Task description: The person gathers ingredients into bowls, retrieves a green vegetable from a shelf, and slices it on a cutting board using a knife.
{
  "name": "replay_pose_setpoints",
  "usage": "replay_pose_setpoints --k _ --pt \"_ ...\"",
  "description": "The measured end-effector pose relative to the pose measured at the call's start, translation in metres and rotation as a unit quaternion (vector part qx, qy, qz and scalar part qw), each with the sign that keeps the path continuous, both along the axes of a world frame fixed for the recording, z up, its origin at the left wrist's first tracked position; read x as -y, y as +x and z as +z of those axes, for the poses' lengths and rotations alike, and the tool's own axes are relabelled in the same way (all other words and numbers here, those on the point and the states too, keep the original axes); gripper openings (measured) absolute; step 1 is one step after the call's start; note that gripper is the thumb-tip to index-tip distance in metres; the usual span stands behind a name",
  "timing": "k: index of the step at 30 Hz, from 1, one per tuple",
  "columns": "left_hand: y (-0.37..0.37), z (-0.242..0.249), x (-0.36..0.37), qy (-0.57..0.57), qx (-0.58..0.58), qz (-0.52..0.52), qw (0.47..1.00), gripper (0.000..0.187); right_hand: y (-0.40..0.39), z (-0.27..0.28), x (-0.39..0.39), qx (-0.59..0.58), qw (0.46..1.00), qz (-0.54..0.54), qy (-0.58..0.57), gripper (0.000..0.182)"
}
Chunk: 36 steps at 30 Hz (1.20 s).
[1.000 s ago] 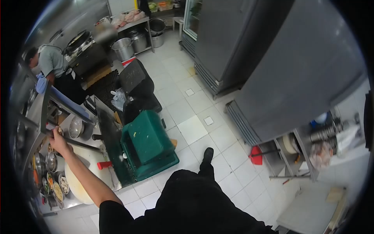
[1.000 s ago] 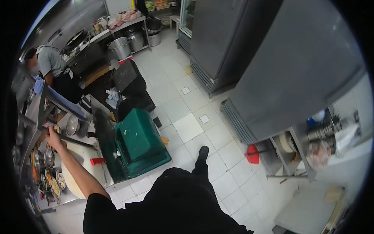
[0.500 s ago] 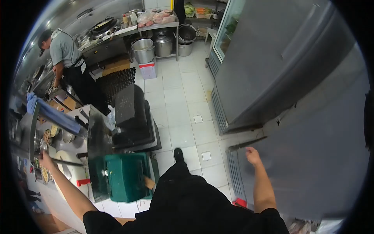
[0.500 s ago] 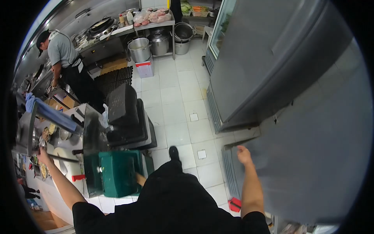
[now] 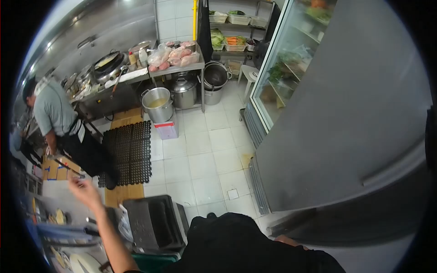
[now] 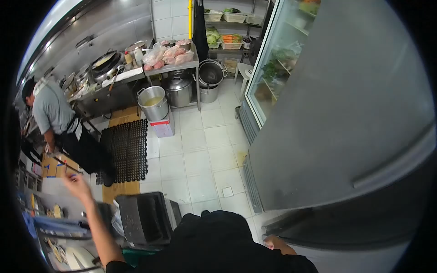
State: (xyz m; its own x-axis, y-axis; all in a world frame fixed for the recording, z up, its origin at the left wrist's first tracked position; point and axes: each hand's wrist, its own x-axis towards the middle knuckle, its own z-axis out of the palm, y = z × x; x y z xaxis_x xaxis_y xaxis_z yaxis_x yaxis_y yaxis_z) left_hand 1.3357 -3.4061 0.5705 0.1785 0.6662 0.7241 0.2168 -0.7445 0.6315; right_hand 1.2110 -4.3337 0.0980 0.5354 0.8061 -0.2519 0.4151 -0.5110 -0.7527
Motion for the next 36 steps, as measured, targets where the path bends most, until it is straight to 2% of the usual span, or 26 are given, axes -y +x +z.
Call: replay_pose_setpoints --k 1,2,3,5,7,8,10,11,12,13,14,15,16,17,18,19,20,21,22,28,30,31,33,35,36 --pt "0.055 0.007 0.037 0.007 -0.027 -0.057 0.998 0.065 0.037 0.013 -0.029 -0.132 0.974 -0.135 -0.123 0.022" --pt "0.106 0.003 0.069 0.021 -0.017 -0.126 0.992 0.067 0.079 0.043 -0.071 -0.280 0.862 -0.357 -0.228 0.022" --pt "0.149 0.004 0.098 -0.002 -0.029 -0.208 0.978 0.067 0.119 0.060 -0.107 -0.332 0.721 -0.536 -0.286 0.021" --pt "0.236 -0.014 0.138 0.017 -0.056 -0.297 0.953 0.067 0.212 0.074 -0.142 -0.356 0.738 -0.521 -0.239 0.023" --pt "0.312 -0.033 0.164 0.019 -0.093 -0.354 0.931 0.065 0.294 0.030 -0.155 -0.330 0.794 -0.482 -0.170 0.020" --pt "0.349 -0.047 0.168 0.050 -0.106 -0.373 0.920 0.064 0.333 0.028 -0.166 -0.328 0.795 -0.484 -0.164 0.020" --pt "0.417 -0.089 0.165 0.118 -0.138 -0.389 0.903 0.063 0.423 0.038 -0.199 -0.144 0.886 -0.426 -0.113 0.021" --pt "0.435 -0.094 0.171 -0.031 -0.236 -0.398 0.886 0.068 0.469 0.045 -0.216 -0.141 0.887 -0.424 -0.112 0.021" --pt "0.459 -0.131 0.156 -0.052 -0.294 -0.376 0.877 0.080 0.512 0.054 -0.235 -0.220 0.854 -0.470 -0.049 0.024" --pt "0.473 -0.179 0.135 -0.036 -0.313 -0.355 0.880 0.084 0.555 0.067 -0.242 -0.296 0.808 -0.509 0.012 0.027" --pt "0.477 -0.224 0.113 -0.121 -0.420 -0.298 0.849 0.086 0.601 0.075 -0.244 -0.297 0.811 -0.504 0.011 0.027" --pt "0.472 -0.271 0.091 -0.161 -0.481 -0.264 0.820 0.084 0.654 0.075 -0.250 -0.242 0.860 -0.447 -0.056 0.032" --pt "0.448 -0.339 0.066 -0.149 -0.531 -0.192 0.812 0.094 0.706 0.079 -0.261 -0.183 0.897 -0.384 -0.119 0.037" --pt "0.421 -0.360 0.059 -0.191 -0.630 -0.174 0.733 0.098 0.756 0.088 -0.272 -0.181 0.899 -0.382 -0.112 0.037" --pt "0.409 -0.359 0.069 -0.303 -0.751 -0.152 0.567 0.093 0.803 0.097 -0.281 -0.095 0.922 -0.358 -0.111 0.039" --pt "0.369 -0.358 0.113 0.003 -0.709 -0.052 0.703 0.074 0.849 0.109 -0.287 -0.007 0.936 -0.332 -0.113 0.040" --pt "0.346 -0.345 0.102 -0.371 -0.680 -0.145 0.616 0.072 0.892 0.138 -0.297 -0.009 0.939 -0.325 -0.114 0.042" --pt "0.346 -0.343 0.106 -0.450 -0.654 -0.131 0.593 0.069 0.934 0.175 -0.314 -0.011 0.941 -0.318 -0.115 0.044" --pt "0.355 -0.343 0.110 -0.502 -0.641 -0.114 0.569 0.067 0.977 0.189 -0.327 -0.021 0.946 -0.312 -0.090 0.044" --pt "0.496 -0.367 0.116 -0.594 -0.577 -0.121 0.548 0.053 1.230 0.286 -0.433 0.011 0.972 -0.235 -0.020 0.042" --pt "0.570 -0.374 0.107 -0.596 -0.562 -0.139 0.557 0.049 1.305 0.307 -0.473 -0.057 0.963 -0.252 0.073 0.040" --pt "0.611 -0.378 0.098 -0.591 -0.555 -0.154 0.565 0.047 1.331 0.329 -0.494 -0.055 0.963 -0.254 0.075 0.040" --pt "0.713 -0.384 0.073 -0.520 -0.550 -0.222 0.615 0.044 1.383 0.372 -0.528 -0.207 0.935 -0.272 0.091 0.038" --pt "0.825 -0.387 0.037 -0.195 -0.502 -0.375 0.755 0.041 1.446 0.394 -0.551 -0.219 0.934 -0.265 0.100 0.036" --pt "0.904 -0.387 0.021 -0.540 -0.545 -0.240 0.594 0.040 1.478 0.406 -0.558 -0.238 0.930 -0.256 0.110 0.034"
